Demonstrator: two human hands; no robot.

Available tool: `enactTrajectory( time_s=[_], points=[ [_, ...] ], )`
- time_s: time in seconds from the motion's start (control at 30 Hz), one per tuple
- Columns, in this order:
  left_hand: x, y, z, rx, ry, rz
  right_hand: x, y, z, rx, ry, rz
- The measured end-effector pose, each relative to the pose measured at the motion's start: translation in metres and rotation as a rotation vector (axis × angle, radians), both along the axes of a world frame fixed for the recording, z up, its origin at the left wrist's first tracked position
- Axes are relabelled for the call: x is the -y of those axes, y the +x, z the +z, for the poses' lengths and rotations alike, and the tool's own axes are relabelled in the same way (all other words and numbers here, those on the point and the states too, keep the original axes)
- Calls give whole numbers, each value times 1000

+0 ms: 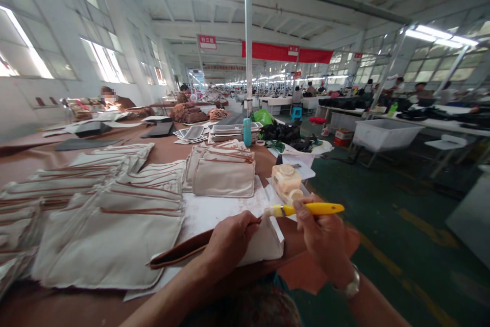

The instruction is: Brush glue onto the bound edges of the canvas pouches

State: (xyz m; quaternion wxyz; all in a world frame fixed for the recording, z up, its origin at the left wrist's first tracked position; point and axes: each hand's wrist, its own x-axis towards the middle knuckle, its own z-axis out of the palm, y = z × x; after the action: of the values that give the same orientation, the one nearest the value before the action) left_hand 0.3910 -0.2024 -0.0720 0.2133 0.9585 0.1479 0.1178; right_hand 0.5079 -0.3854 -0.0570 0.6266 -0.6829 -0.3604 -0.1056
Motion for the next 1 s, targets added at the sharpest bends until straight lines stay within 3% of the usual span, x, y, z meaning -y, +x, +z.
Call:
enactTrajectory(
  time_s=[0.13,0.27,0.43,0.57,0.67,0.9,1.0],
  points=[
    [1,-8,-11,148,220,-148,18,12,7,-146,104,-80],
    [4,-17,-20,385,420,-394,38,14,17,-332,162,62],
    [9,-21,-20,544,541,-502,44,-1,25,-295,53,198],
    [10,-22,-17,579,551,-513,51,-19,27,-138,-91,-11],
    [10,-23,-16,563,551,-518,54,-31,28,-206,-121,-126],
    [12,-23,-20,573,559,-531,49,-44,13,-290,-43,127],
    [11,-25,-20,559,542,-552,55,-43,13,-283,-31,10]
  ],
)
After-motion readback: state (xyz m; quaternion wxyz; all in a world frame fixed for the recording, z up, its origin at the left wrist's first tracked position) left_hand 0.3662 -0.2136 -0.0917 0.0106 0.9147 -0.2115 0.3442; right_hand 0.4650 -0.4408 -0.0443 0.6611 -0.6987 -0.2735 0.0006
